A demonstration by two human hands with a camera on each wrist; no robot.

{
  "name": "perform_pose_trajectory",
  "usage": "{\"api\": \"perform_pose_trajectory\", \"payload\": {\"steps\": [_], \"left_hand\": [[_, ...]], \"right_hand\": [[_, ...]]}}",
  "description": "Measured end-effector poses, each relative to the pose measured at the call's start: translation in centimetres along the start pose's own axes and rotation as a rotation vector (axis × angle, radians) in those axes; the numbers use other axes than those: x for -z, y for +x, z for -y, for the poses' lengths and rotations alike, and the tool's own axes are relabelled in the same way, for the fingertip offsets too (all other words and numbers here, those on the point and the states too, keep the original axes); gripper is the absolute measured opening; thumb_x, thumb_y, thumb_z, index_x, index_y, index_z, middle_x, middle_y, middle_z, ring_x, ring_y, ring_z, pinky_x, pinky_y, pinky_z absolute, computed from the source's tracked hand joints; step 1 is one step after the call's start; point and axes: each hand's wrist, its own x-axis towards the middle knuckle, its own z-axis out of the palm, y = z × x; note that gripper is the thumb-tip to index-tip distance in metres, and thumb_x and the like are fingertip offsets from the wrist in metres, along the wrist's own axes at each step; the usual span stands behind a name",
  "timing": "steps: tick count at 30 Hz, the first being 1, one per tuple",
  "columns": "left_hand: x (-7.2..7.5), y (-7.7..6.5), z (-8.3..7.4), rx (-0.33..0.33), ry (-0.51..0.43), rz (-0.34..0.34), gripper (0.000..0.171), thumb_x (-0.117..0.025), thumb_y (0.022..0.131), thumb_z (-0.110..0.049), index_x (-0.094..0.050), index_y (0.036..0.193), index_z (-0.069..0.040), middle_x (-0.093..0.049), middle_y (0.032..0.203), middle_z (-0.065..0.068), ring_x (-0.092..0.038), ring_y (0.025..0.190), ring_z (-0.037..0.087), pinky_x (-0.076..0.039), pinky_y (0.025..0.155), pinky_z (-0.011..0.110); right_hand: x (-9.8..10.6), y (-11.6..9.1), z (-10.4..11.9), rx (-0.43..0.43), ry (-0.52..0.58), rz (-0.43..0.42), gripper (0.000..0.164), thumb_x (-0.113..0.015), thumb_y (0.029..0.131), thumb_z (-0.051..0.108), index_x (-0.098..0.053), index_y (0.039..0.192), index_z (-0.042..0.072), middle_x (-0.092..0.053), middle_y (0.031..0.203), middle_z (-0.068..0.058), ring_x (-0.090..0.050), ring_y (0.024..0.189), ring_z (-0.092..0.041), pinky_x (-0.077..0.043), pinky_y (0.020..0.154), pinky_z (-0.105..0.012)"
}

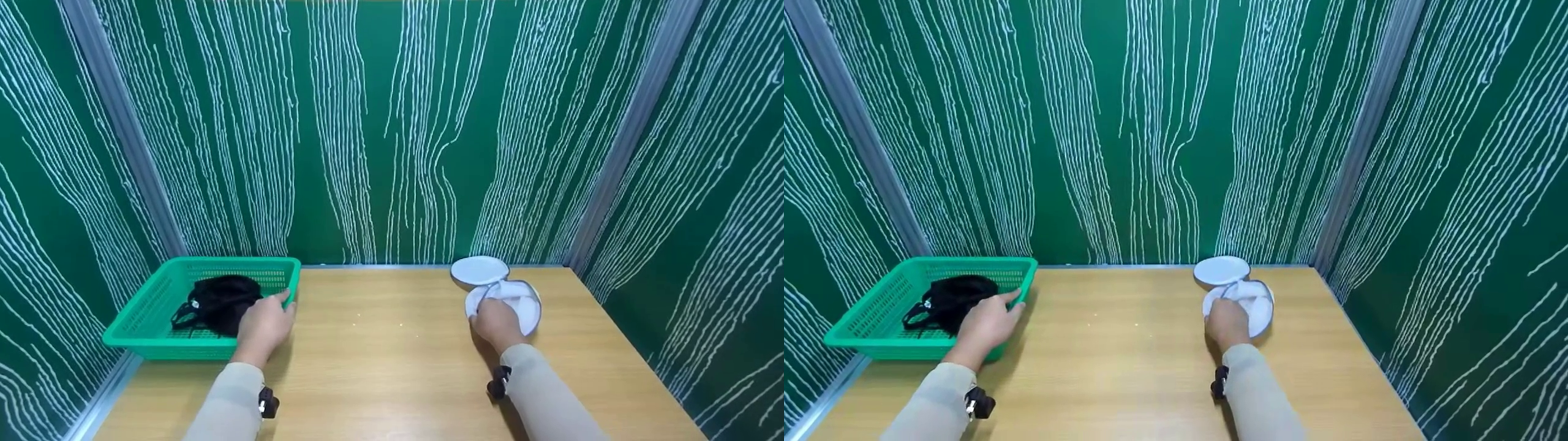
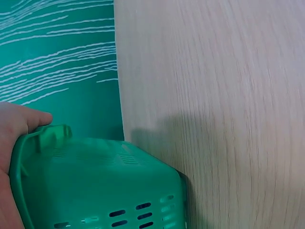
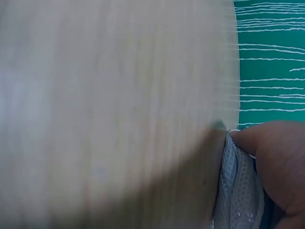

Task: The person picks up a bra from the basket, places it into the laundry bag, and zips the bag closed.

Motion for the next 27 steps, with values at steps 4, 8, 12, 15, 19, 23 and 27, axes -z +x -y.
{"api": "perform_pose_trajectory", "payload": {"steps": [4,8,12,15,19,23,27], "left_hand": [[0.0,0.1,0.1,-0.004,0.012,-0.005,0.055,-0.057,0.118,-0.041,-0.057,0.167,-0.017,-0.064,0.161,0.026,-0.068,0.09,0.034,-0.058,0.09,0.056],[0.1,0.0,0.1,0.008,0.005,0.004,0.055,-0.057,0.118,-0.042,-0.056,0.168,-0.019,-0.062,0.163,0.025,-0.066,0.087,0.033,-0.057,0.087,0.053],[0.0,0.0,0.0,0.018,-0.006,0.01,0.055,-0.056,0.118,-0.043,-0.055,0.169,-0.02,-0.059,0.167,0.023,-0.067,0.094,0.035,-0.056,0.091,0.054],[0.0,0.0,0.0,0.016,-0.011,0.007,0.055,-0.056,0.118,-0.043,-0.056,0.168,-0.02,-0.058,0.169,0.022,-0.07,0.104,0.039,-0.057,0.097,0.057],[0.0,0.0,0.1,0.004,-0.007,-0.009,0.055,-0.057,0.117,-0.043,-0.057,0.167,-0.02,-0.058,0.168,0.02,-0.074,0.119,0.043,-0.057,0.105,0.064],[0.0,0.1,0.3,0.005,-0.009,-0.013,0.055,-0.058,0.117,-0.044,-0.057,0.167,-0.022,-0.058,0.169,0.019,-0.073,0.11,0.039,-0.058,0.101,0.062],[0.0,0.1,0.4,0.013,-0.013,-0.001,0.055,-0.057,0.117,-0.045,-0.056,0.168,-0.022,-0.056,0.17,0.019,-0.069,0.097,0.034,-0.058,0.093,0.056]], "right_hand": [[0.0,-0.1,0.1,0.006,-0.009,-0.004,0.031,-0.077,0.107,0.028,-0.075,0.11,-0.003,-0.073,0.091,-0.013,-0.069,0.085,-0.03,-0.062,0.094,-0.058],[0.0,-0.2,0.3,-0.005,0.007,0.022,0.031,-0.077,0.107,0.029,-0.073,0.112,-0.002,-0.071,0.091,-0.012,-0.067,0.086,-0.029,-0.062,0.095,-0.056],[-0.2,-0.4,0.5,-0.004,0.005,0.025,0.034,-0.077,0.107,0.03,-0.073,0.113,-0.003,-0.071,0.092,-0.012,-0.067,0.087,-0.029,-0.062,0.096,-0.057],[-0.2,-0.5,0.7,0.006,-0.005,0.01,0.033,-0.078,0.106,0.03,-0.074,0.107,-0.002,-0.07,0.09,-0.011,-0.066,0.084,-0.029,-0.062,0.095,-0.057],[-0.2,-0.6,1.0,0.029,-0.008,-0.005,0.028,-0.078,0.105,0.028,-0.073,0.093,0.004,-0.069,0.085,-0.009,-0.064,0.081,-0.028,-0.061,0.09,-0.056],[-0.3,-0.7,1.3,0.031,0.004,0.003,0.027,-0.078,0.105,0.028,-0.071,0.091,0.006,-0.068,0.086,-0.008,-0.063,0.082,-0.027,-0.061,0.091,-0.055],[-0.4,-0.8,1.6,0.025,0.004,0.02,0.026,-0.077,0.106,0.029,-0.073,0.097,0.004,-0.069,0.09,-0.01,-0.065,0.085,-0.028,-0.061,0.095,-0.055]]}}
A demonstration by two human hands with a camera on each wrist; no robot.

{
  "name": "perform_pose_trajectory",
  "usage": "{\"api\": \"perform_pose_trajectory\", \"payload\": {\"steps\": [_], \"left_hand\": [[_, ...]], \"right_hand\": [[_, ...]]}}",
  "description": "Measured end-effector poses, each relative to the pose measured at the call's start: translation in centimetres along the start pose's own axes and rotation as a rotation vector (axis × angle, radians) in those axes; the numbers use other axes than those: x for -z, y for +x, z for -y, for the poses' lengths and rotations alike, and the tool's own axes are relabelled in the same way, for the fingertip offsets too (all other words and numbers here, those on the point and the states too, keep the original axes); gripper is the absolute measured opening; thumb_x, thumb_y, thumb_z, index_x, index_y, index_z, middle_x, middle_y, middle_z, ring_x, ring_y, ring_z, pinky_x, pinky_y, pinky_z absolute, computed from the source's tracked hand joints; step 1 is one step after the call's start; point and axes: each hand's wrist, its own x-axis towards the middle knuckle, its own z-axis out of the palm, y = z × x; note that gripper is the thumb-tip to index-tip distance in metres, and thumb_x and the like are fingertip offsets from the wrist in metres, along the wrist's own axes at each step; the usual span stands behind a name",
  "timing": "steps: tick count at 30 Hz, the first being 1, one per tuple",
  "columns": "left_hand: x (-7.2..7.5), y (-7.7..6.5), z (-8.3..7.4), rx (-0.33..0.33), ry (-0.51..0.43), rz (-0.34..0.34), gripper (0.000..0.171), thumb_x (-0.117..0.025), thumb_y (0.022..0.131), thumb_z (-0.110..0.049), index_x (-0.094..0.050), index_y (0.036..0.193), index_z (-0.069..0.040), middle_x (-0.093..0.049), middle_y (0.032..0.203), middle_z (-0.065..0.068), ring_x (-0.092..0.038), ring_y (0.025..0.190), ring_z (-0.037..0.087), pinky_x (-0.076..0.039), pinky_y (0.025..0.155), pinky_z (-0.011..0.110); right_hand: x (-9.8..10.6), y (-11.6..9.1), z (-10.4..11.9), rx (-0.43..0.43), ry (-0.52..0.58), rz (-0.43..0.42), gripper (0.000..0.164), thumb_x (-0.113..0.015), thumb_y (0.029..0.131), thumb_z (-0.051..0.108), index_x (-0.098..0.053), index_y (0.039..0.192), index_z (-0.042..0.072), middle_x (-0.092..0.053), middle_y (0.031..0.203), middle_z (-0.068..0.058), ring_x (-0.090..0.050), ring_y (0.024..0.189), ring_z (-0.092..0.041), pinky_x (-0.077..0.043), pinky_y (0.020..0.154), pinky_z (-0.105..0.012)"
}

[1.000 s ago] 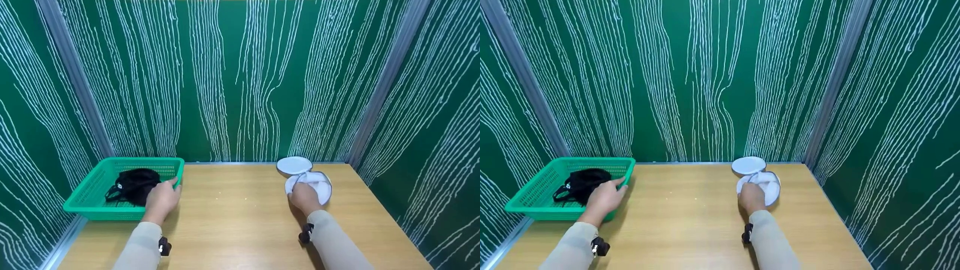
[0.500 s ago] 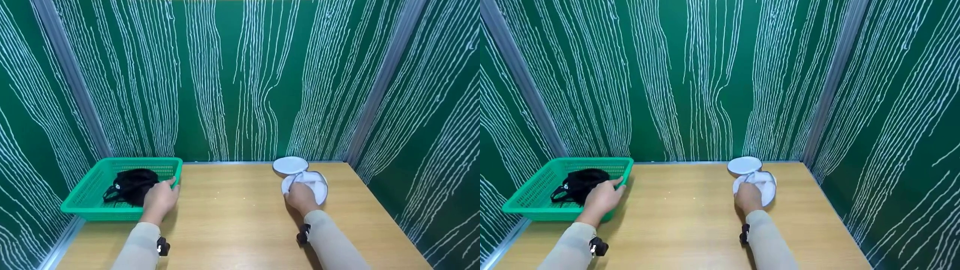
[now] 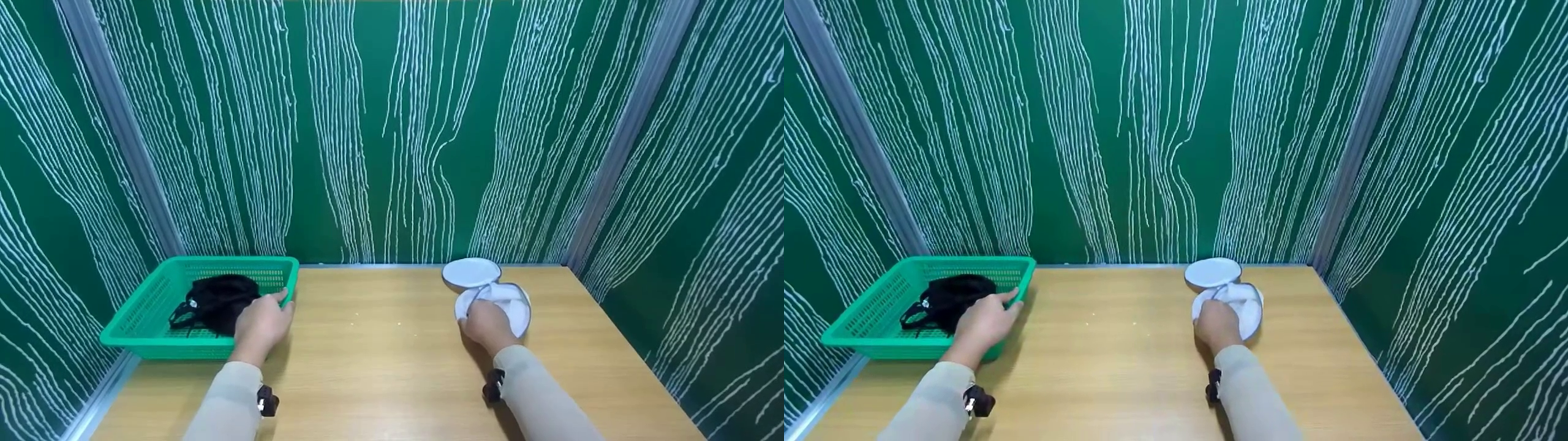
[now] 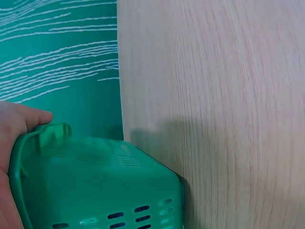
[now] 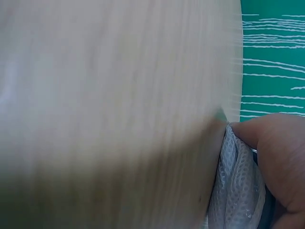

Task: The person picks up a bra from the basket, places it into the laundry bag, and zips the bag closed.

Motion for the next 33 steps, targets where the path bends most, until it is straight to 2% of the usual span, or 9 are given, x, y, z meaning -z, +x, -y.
{"api": "perform_pose_trajectory", "payload": {"steps": [2,4,8,10,15,22,25,30,33], "left_hand": [[0.0,0.0,0.0,0.001,-0.003,0.005,0.056,-0.057,0.117,-0.045,-0.056,0.168,-0.022,-0.055,0.171,0.02,-0.067,0.093,0.035,-0.057,0.091,0.055],[-0.1,0.0,0.0,-0.002,-0.002,0.002,0.056,-0.057,0.118,-0.045,-0.056,0.168,-0.021,-0.056,0.17,0.02,-0.068,0.097,0.036,-0.057,0.094,0.057],[0.0,0.1,0.1,-0.002,0.0,0.001,0.056,-0.056,0.118,-0.045,-0.056,0.168,-0.02,-0.056,0.17,0.021,-0.073,0.119,0.041,-0.057,0.106,0.065],[0.1,0.2,0.1,-0.006,-0.002,0.0,0.056,-0.055,0.118,-0.044,-0.055,0.168,-0.019,-0.056,0.17,0.02,-0.072,0.125,0.041,-0.056,0.108,0.067],[0.1,0.2,0.1,-0.008,-0.015,0.006,0.056,-0.056,0.118,-0.045,-0.056,0.168,-0.019,-0.056,0.17,0.02,-0.072,0.12,0.042,-0.057,0.106,0.067],[0.0,0.0,0.0,-0.027,-0.003,-0.023,0.054,-0.056,0.117,-0.042,-0.059,0.166,-0.019,-0.06,0.166,0.02,-0.074,0.125,0.047,-0.057,0.106,0.068],[0.0,0.0,0.0,-0.036,0.002,-0.032,0.053,-0.056,0.117,-0.041,-0.06,0.165,-0.019,-0.062,0.164,0.02,-0.075,0.122,0.047,-0.058,0.104,0.067],[0.0,0.1,0.1,-0.025,-0.006,-0.018,0.053,-0.056,0.117,-0.042,-0.059,0.166,-0.02,-0.061,0.166,0.019,-0.075,0.109,0.038,-0.059,0.098,0.063],[0.1,0.1,0.2,-0.025,-0.005,-0.015,0.053,-0.056,0.118,-0.042,-0.059,0.166,-0.02,-0.06,0.166,0.019,-0.075,0.112,0.039,-0.059,0.1,0.064]], "right_hand": [[-0.1,-0.2,0.2,-0.007,0.004,0.009,0.026,-0.077,0.106,0.03,-0.073,0.101,0.004,-0.07,0.091,-0.01,-0.066,0.087,-0.028,-0.061,0.096,-0.054],[-0.2,-0.3,0.4,-0.002,0.005,0.017,0.026,-0.076,0.106,0.03,-0.074,0.104,0.004,-0.07,0.091,-0.009,-0.066,0.087,-0.028,-0.062,0.096,-0.053],[-0.3,-0.6,1.2,0.019,-0.008,0.024,0.027,-0.077,0.106,0.031,-0.074,0.106,0.005,-0.07,0.089,-0.008,-0.066,0.085,-0.027,-0.062,0.093,-0.051],[-0.4,-0.8,1.5,0.03,-0.016,0.019,0.028,-0.077,0.106,0.031,-0.074,0.106,0.004,-0.07,0.089,-0.008,-0.066,0.084,-0.027,-0.062,0.093,-0.051],[-0.5,-1.3,2.1,0.053,-0.026,0.008,0.028,-0.078,0.106,0.032,-0.074,0.104,0.004,-0.068,0.087,-0.007,-0.065,0.082,-0.026,-0.062,0.091,-0.05],[-0.5,-1.9,3.1,0.125,-0.059,-0.057,0.029,-0.082,0.103,0.029,-0.071,0.087,0.008,-0.066,0.077,-0.004,-0.062,0.074,-0.023,-0.061,0.08,-0.051],[-0.7,-2.2,3.6,0.127,-0.052,-0.049,0.028,-0.082,0.104,0.03,-0.072,0.09,0.009,-0.066,0.078,-0.003,-0.062,0.075,-0.023,-0.061,0.081,-0.05],[-1.0,-2.5,4.3,0.122,-0.032,-0.036,0.025,-0.082,0.104,0.03,-0.073,0.097,0.008,-0.066,0.081,-0.003,-0.062,0.077,-0.023,-0.062,0.084,-0.049],[-1.2,-2.8,4.7,0.138,-0.033,-0.044,0.025,-0.083,0.104,0.031,-0.074,0.097,0.008,-0.067,0.08,-0.003,-0.062,0.076,-0.022,-0.062,0.083,-0.048]]}}
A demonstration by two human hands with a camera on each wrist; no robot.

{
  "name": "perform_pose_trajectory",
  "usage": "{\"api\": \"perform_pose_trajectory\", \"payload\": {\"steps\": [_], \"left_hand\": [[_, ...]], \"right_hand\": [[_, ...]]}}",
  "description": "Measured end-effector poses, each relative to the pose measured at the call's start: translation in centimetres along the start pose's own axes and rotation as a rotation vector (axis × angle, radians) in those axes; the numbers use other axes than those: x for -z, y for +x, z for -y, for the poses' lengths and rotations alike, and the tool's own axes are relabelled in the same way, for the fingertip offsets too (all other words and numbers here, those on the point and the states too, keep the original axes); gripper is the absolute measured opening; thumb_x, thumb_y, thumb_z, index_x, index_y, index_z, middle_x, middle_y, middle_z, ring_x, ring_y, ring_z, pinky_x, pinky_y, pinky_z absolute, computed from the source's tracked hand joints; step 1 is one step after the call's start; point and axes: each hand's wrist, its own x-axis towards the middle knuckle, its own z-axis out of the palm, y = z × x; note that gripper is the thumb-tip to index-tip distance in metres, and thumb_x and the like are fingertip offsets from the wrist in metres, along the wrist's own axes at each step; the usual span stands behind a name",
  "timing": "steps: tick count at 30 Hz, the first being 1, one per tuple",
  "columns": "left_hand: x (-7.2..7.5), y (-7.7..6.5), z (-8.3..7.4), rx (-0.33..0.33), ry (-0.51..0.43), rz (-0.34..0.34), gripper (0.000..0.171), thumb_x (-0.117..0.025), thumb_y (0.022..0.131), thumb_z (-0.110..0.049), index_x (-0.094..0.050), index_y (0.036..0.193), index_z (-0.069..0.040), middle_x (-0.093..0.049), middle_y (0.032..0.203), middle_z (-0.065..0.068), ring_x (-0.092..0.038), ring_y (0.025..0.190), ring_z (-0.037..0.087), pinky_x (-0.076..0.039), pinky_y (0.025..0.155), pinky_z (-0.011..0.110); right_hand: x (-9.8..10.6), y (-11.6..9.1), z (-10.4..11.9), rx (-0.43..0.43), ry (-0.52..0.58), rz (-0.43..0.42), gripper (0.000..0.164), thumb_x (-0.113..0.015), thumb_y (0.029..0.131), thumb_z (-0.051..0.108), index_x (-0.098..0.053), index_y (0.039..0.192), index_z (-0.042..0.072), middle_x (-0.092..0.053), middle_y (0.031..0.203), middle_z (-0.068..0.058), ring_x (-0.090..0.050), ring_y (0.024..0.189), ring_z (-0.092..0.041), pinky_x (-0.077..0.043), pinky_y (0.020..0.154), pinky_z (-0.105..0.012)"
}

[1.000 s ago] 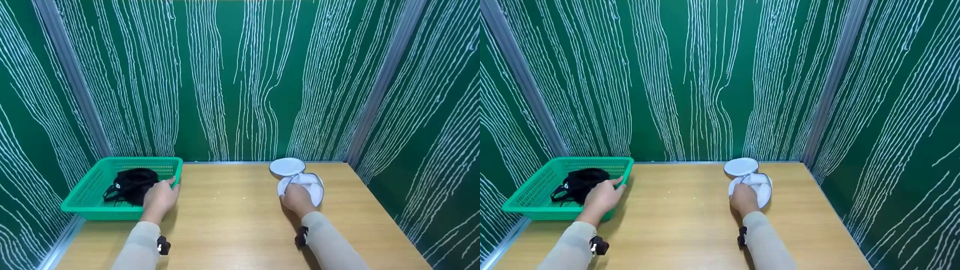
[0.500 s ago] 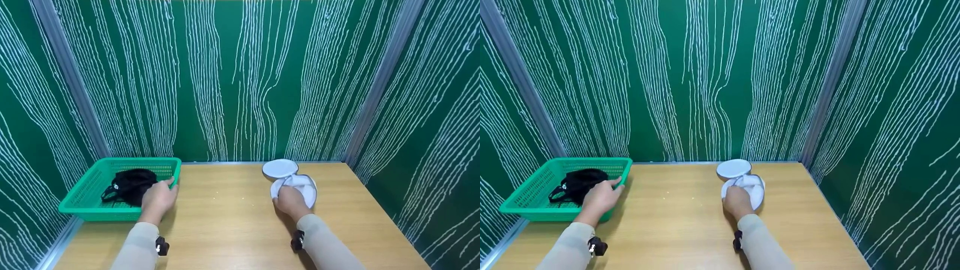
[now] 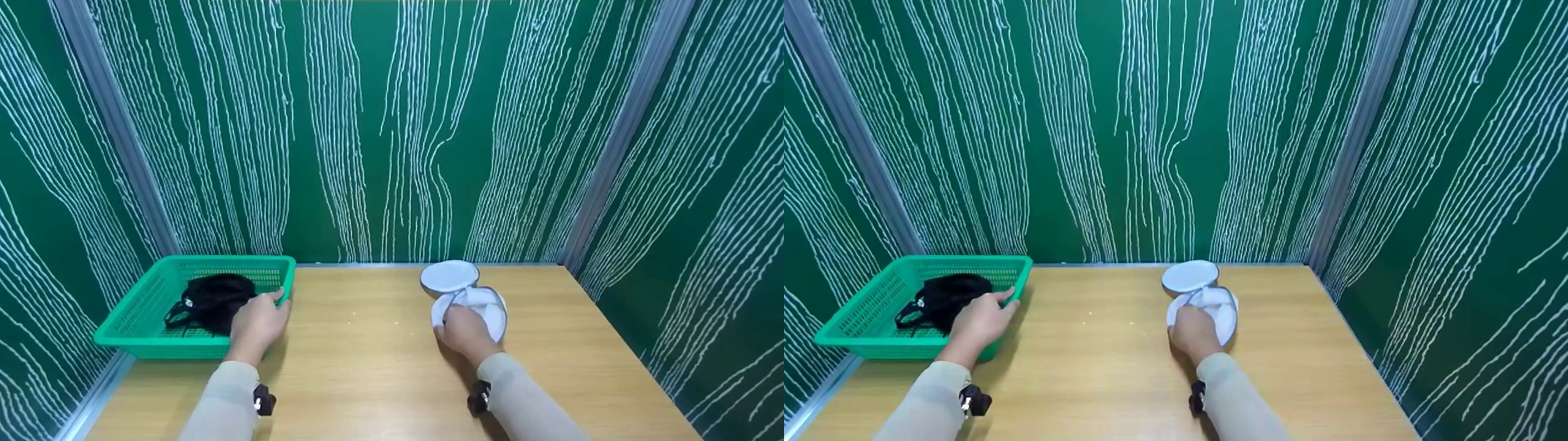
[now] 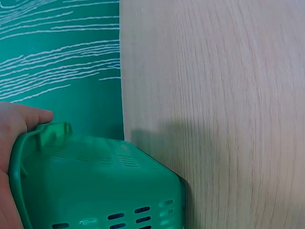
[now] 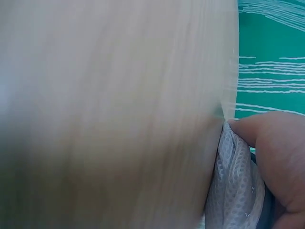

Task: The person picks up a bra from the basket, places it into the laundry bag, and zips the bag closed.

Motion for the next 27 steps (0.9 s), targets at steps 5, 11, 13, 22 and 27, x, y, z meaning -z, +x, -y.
{"api": "perform_pose_trajectory", "payload": {"steps": [5,11,13,22,27], "left_hand": [[0.0,0.0,0.0,0.005,-0.003,0.009,0.054,-0.055,0.118,-0.043,-0.058,0.166,-0.02,-0.06,0.167,0.02,-0.075,0.123,0.044,-0.057,0.105,0.067],[0.1,0.0,-0.1,0.015,-0.008,0.024,0.054,-0.055,0.118,-0.043,-0.058,0.167,-0.021,-0.059,0.167,0.021,-0.074,0.122,0.044,-0.057,0.106,0.067],[0.1,0.0,-0.1,0.014,-0.009,0.024,0.054,-0.055,0.118,-0.043,-0.058,0.167,-0.021,-0.059,0.167,0.02,-0.074,0.121,0.043,-0.057,0.106,0.067],[0.0,0.1,0.0,0.013,0.001,0.025,0.054,-0.056,0.117,-0.044,-0.057,0.167,-0.023,-0.059,0.168,0.019,-0.071,0.13,0.051,-0.057,0.107,0.068],[-0.1,0.1,0.1,0.019,0.002,0.031,0.054,-0.055,0.118,-0.044,-0.056,0.168,-0.025,-0.058,0.169,0.019,-0.069,0.134,0.052,-0.055,0.11,0.069]], "right_hand": [[-0.1,0.0,0.8,0.042,-0.011,-0.007,0.026,-0.084,0.103,0.03,-0.073,0.093,0.009,-0.067,0.078,-0.002,-0.062,0.074,-0.021,-0.063,0.081,-0.047],[-0.3,0.1,2.0,0.065,-0.038,0.014,0.026,-0.082,0.104,0.031,-0.073,0.092,0.009,-0.066,0.077,-0.002,-0.062,0.072,-0.02,-0.063,0.081,-0.046],[-0.4,0.1,2.4,0.07,-0.039,0.019,0.026,-0.082,0.103,0.03,-0.073,0.092,0.009,-0.065,0.077,-0.002,-0.061,0.072,-0.02,-0.063,0.08,-0.046],[-0.9,0.1,4.3,0.112,-0.049,0.01,0.032,-0.084,0.101,0.031,-0.07,0.086,0.007,-0.067,0.078,-0.005,-0.061,0.072,-0.021,-0.063,0.08,-0.049],[-1.3,0.3,5.4,0.108,-0.045,0.042,0.029,-0.082,0.103,0.03,-0.072,0.091,0.006,-0.067,0.08,-0.004,-0.061,0.074,-0.021,-0.063,0.081,-0.047]]}}
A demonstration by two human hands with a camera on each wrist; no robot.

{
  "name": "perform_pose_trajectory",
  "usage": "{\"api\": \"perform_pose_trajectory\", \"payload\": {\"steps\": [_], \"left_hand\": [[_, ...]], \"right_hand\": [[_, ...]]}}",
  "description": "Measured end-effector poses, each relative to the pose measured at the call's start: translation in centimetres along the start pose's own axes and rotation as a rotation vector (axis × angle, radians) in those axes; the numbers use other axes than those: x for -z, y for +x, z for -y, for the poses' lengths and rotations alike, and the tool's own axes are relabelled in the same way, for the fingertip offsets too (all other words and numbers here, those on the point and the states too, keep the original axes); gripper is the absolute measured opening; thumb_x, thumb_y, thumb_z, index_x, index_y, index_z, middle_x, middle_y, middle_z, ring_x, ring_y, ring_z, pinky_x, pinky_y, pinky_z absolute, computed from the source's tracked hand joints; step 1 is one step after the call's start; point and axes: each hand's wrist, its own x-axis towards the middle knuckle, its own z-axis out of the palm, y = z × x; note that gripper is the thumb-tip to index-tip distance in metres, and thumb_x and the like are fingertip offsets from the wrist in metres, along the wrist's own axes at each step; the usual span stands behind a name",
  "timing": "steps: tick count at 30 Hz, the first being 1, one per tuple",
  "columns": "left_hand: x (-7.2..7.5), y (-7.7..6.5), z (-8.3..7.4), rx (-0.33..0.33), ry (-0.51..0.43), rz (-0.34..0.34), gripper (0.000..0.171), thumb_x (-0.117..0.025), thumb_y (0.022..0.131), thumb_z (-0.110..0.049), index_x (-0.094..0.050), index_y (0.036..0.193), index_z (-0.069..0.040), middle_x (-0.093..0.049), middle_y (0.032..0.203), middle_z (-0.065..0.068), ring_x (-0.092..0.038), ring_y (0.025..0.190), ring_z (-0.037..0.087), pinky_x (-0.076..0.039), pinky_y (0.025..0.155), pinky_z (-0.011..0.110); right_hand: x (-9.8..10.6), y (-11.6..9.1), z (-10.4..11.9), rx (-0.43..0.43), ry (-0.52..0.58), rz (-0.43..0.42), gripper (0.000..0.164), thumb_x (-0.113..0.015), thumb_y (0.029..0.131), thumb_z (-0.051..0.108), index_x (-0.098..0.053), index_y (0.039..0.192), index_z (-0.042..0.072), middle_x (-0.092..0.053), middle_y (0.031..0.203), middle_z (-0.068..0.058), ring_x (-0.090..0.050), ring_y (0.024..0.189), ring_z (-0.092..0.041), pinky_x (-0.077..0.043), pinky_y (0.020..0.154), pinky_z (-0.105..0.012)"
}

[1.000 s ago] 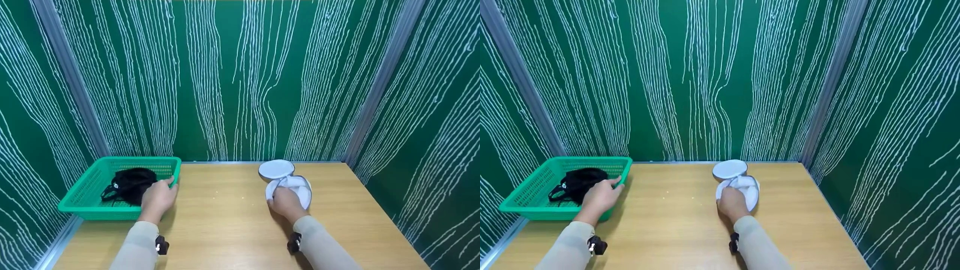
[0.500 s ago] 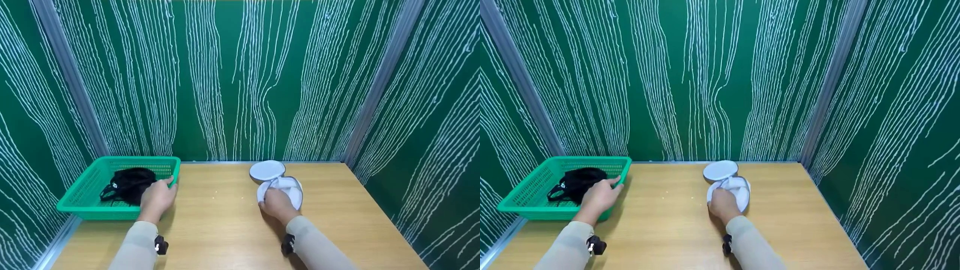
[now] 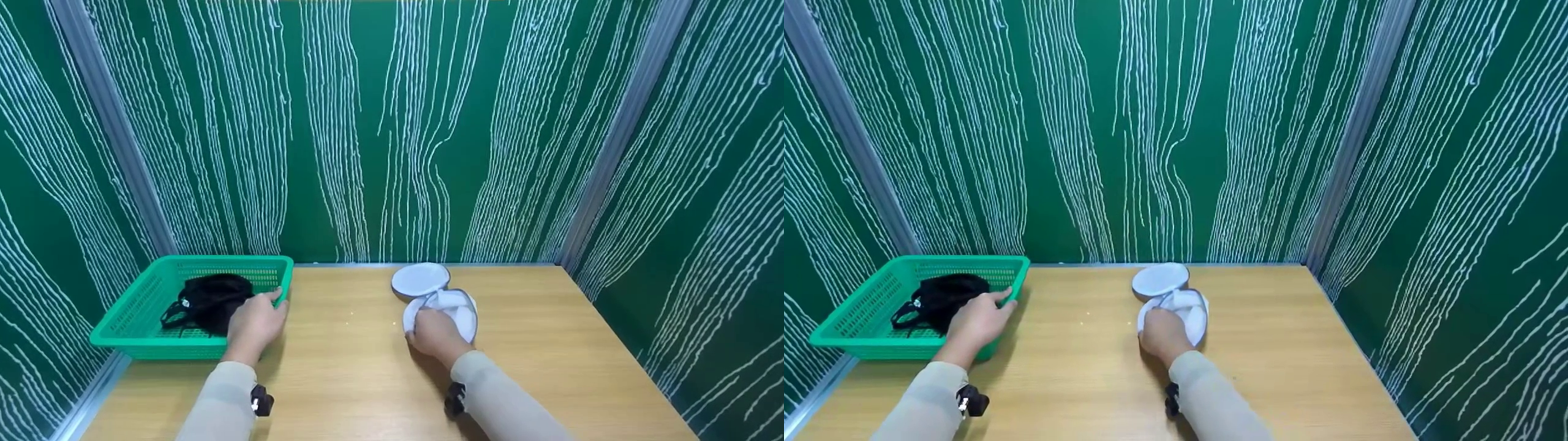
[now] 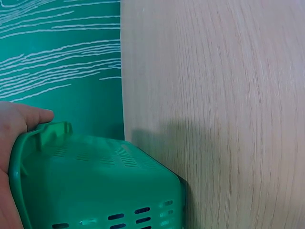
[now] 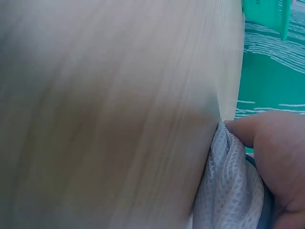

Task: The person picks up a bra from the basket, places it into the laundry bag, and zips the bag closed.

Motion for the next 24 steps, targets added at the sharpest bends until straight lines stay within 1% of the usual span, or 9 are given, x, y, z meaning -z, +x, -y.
{"api": "perform_pose_trajectory", "payload": {"steps": [4,7,10,12,15,17,20,21,24], "left_hand": [[0.0,-0.1,0.0,0.007,-0.005,0.003,0.054,-0.055,0.118,-0.044,-0.056,0.168,-0.025,-0.057,0.17,0.018,-0.071,0.131,0.05,-0.056,0.109,0.069],[0.0,-0.1,-0.1,0.013,-0.011,0.003,0.054,-0.056,0.118,-0.044,-0.055,0.169,-0.025,-0.056,0.17,0.019,-0.074,0.121,0.044,-0.057,0.103,0.066],[-0.1,-0.1,-0.3,0.018,-0.015,0.007,0.054,-0.056,0.118,-0.044,-0.056,0.169,-0.025,-0.056,0.17,0.02,-0.073,0.108,0.038,-0.058,0.096,0.061],[-0.2,0.0,-0.5,0.017,-0.017,0.011,0.054,-0.056,0.118,-0.044,-0.056,0.168,-0.025,-0.057,0.169,0.02,-0.071,0.104,0.036,-0.058,0.093,0.059],[-0.3,0.1,-0.8,0.014,-0.023,0.016,0.054,-0.056,0.118,-0.044,-0.056,0.168,-0.025,-0.057,0.169,0.021,-0.072,0.107,0.038,-0.058,0.094,0.06],[-0.3,0.0,-0.9,0.009,-0.029,0.022,0.055,-0.056,0.118,-0.046,-0.055,0.169,-0.025,-0.056,0.17,0.021,-0.073,0.112,0.04,-0.058,0.097,0.061],[-0.2,-0.1,-0.7,-0.008,-0.034,0.02,0.056,-0.056,0.118,-0.046,-0.056,0.168,-0.023,-0.057,0.169,0.022,-0.074,0.122,0.044,-0.058,0.102,0.064],[-0.1,-0.1,-0.6,-0.007,-0.033,0.018,0.056,-0.056,0.118,-0.046,-0.056,0.168,-0.023,-0.057,0.168,0.022,-0.073,0.122,0.045,-0.058,0.102,0.065],[-0.1,-0.3,-0.4,-0.011,-0.028,0.007,0.055,-0.056,0.117,-0.044,-0.057,0.167,-0.02,-0.058,0.167,0.024,-0.072,0.126,0.046,-0.057,0.105,0.067]], "right_hand": [[-0.4,0.2,0.9,0.003,0.011,0.02,0.027,-0.08,0.104,0.031,-0.072,0.093,0.008,-0.065,0.08,-0.003,-0.06,0.074,-0.02,-0.061,0.08,-0.044],[-0.7,0.5,1.7,0.012,0.003,0.026,0.028,-0.08,0.105,0.032,-0.073,0.095,0.007,-0.066,0.08,-0.003,-0.06,0.074,-0.02,-0.062,0.082,-0.044],[-0.8,0.6,2.3,0.02,-0.011,0.031,0.029,-0.08,0.104,0.032,-0.074,0.097,0.005,-0.067,0.082,-0.004,-0.061,0.075,-0.021,-0.063,0.084,-0.046],[-0.7,0.6,2.5,0.023,-0.021,0.037,0.029,-0.079,0.104,0.032,-0.074,0.097,0.004,-0.068,0.083,-0.005,-0.062,0.076,-0.021,-0.064,0.084,-0.046],[-0.6,0.5,2.8,0.021,-0.03,0.047,0.028,-0.079,0.104,0.031,-0.074,0.097,0.005,-0.068,0.083,-0.005,-0.062,0.076,-0.021,-0.064,0.084,-0.046],[-0.6,0.5,3.1,0.02,-0.041,0.05,0.026,-0.079,0.104,0.03,-0.073,0.096,0.006,-0.067,0.083,-0.004,-0.061,0.076,-0.021,-0.063,0.083,-0.045],[-0.7,0.5,3.6,0.059,-0.079,0.017,0.023,-0.079,0.101,0.027,-0.072,0.091,0.007,-0.068,0.081,-0.005,-0.062,0.073,-0.021,-0.063,0.078,-0.044],[-0.7,0.6,3.8,0.074,-0.083,0.013,0.023,-0.079,0.1,0.025,-0.072,0.09,0.007,-0.068,0.08,-0.005,-0.062,0.072,-0.021,-0.062,0.075,-0.043],[-0.7,0.6,4.4,0.09,-0.084,0.026,0.022,-0.078,0.099,0.025,-0.072,0.089,0.007,-0.067,0.079,-0.004,-0.061,0.071,-0.021,-0.06,0.072,-0.041]]}}
